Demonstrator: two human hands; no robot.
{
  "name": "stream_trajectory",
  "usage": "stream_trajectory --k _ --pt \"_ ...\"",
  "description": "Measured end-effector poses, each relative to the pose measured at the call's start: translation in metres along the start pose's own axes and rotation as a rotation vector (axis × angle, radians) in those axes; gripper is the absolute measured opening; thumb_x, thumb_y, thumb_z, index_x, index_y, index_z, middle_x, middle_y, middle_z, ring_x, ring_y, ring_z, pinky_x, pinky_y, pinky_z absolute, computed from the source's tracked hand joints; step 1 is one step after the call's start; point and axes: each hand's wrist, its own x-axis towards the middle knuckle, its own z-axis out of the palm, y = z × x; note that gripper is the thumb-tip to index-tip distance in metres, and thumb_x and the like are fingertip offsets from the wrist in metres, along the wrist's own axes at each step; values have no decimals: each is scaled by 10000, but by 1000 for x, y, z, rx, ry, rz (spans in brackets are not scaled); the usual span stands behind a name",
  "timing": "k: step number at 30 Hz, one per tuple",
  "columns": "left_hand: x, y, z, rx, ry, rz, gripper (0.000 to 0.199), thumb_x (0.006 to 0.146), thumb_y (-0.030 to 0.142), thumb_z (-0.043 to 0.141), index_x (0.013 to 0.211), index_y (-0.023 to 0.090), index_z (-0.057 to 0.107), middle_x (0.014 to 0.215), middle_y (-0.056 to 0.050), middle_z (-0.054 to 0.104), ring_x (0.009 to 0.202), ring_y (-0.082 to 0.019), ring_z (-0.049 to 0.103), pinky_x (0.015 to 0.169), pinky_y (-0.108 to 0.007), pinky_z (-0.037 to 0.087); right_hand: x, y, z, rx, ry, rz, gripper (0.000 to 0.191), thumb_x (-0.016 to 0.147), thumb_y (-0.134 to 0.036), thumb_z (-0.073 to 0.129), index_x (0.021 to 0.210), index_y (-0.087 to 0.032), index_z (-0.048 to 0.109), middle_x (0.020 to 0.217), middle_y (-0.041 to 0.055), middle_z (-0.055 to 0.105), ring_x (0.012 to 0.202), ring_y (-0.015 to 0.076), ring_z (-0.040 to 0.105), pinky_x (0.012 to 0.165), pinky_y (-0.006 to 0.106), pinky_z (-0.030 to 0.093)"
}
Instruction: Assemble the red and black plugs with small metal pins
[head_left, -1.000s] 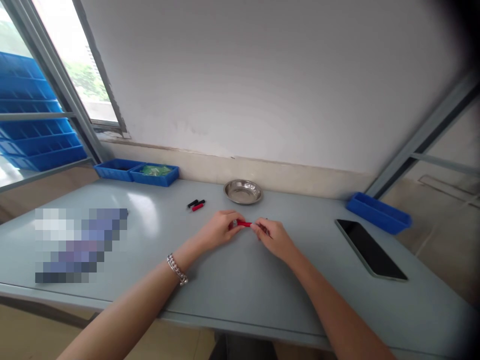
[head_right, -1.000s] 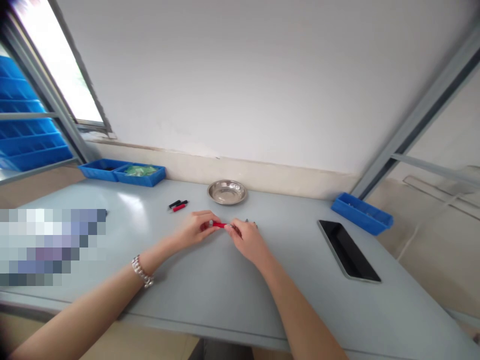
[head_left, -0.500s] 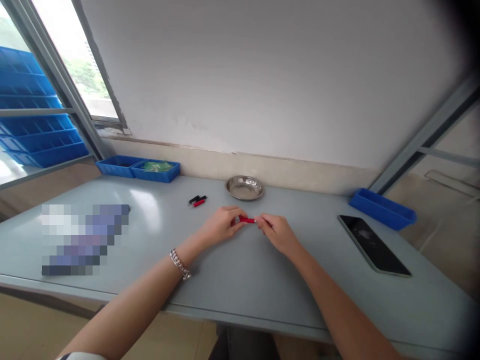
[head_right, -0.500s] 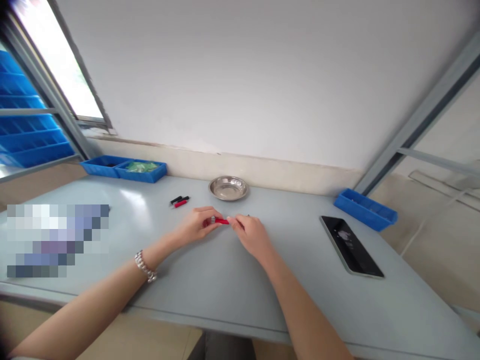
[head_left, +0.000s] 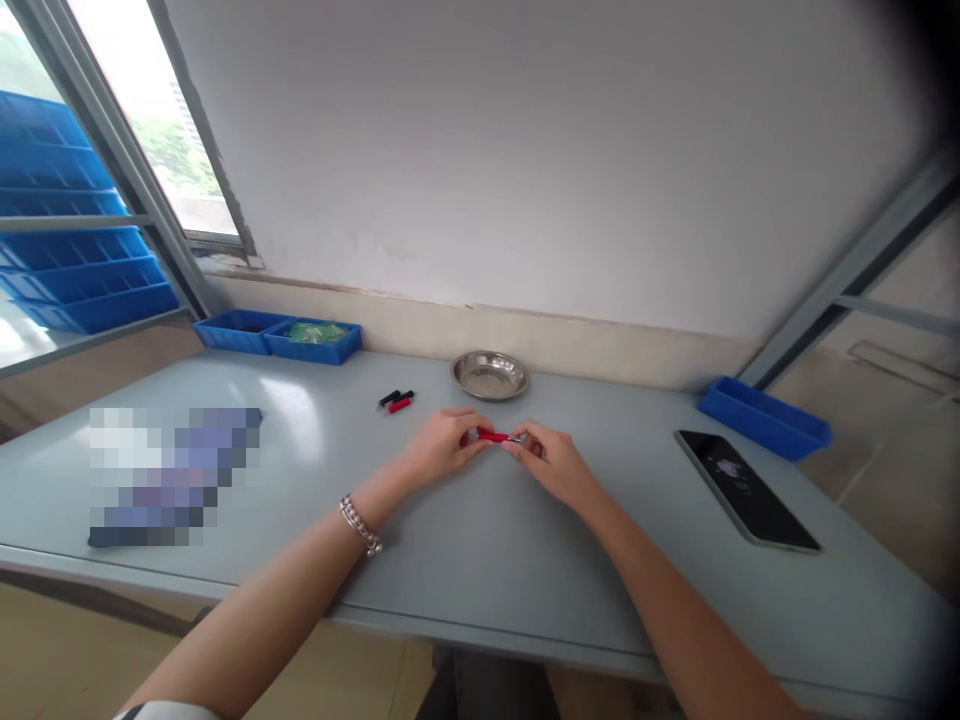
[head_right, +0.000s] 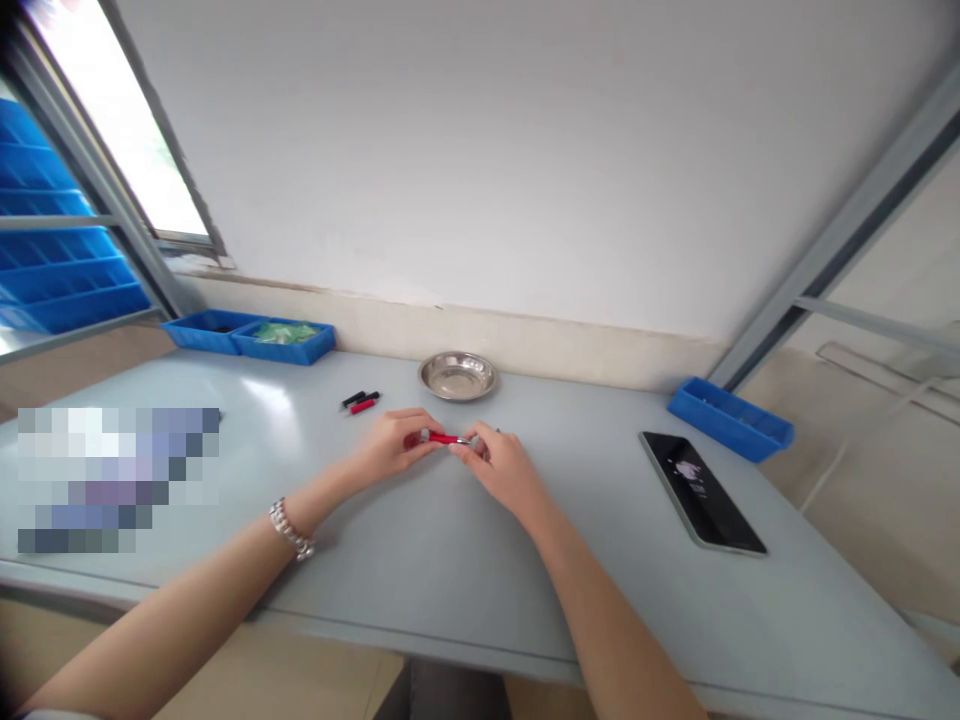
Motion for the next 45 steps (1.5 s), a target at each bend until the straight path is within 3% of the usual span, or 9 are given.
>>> stream_trajectory --k 2,6,13,17,19,22,24,31,45 --pt "0 -1 -2 6 14 2 188 795 307 492 855 168 604 764 -19 585 569 -80 465 577 -204 377 0 -1 -1 13 8 -28 275 784 -441 415 832 -201 540 543 -31 480 497 110 410 507 220 336" --pt "0 0 -2 6 11 18 202 803 313 481 869 172 611 776 -26 595 601 -90 485 596 -209 382 0 -2 -2 -36 -11 -77 290 825 -395 347 692 -196 510 511 -33 439 492 105 383 513 217 315" --pt "0 0 -7 -4 54 12 201 795 316 496 871 179 621 791 -27 603 591 -82 487 583 -203 393 0 -5 1 4 -11 -29 329 839 -429 301 701 -196 487 532 -28 479 502 107 429 533 216 334" --pt "2 -12 -29 62 241 -136 209 779 336 509 866 181 619 757 -15 604 527 -69 467 556 -207 398 1 -1 -4 23 97 21 306 824 -444 327 856 -196 502 561 -28 492 515 113 455 533 221 352" --pt "2 -22 -41 124 380 -270 226 757 358 531 849 173 622 715 -15 605 520 -80 474 529 -214 390 2 3 -9 -11 181 48 297 812 -443 353 848 -194 510 571 -20 508 519 115 464 539 226 357" --pt "0 -38 -52 194 468 -395 234 735 376 545 815 173 627 647 -12 600 523 -99 484 509 -224 379 3 10 -16 -57 271 82 289 793 -440 380 780 -189 524 569 -6 531 500 116 465 525 231 353" --pt "-1 -45 -50 214 417 -415 234 733 381 539 799 176 631 617 -12 596 524 -107 489 506 -229 372 3 13 -19 -78 303 95 281 785 -425 389 744 -184 528 551 -2 534 477 112 455 510 229 346" --pt "-2 -42 -18 224 -52 -333 165 706 316 539 761 184 622 712 -32 632 620 -143 536 569 -242 375 3 15 -17 -109 285 98 233 774 -374 398 730 -187 530 542 -5 534 477 112 443 512 226 340" --pt "-3 -39 -10 215 -217 -314 319 669 457 560 815 179 615 732 -49 636 665 -174 551 553 -240 361 5 18 -19 -112 275 101 224 770 -369 411 705 -192 530 519 -13 531 468 115 462 523 232 353"
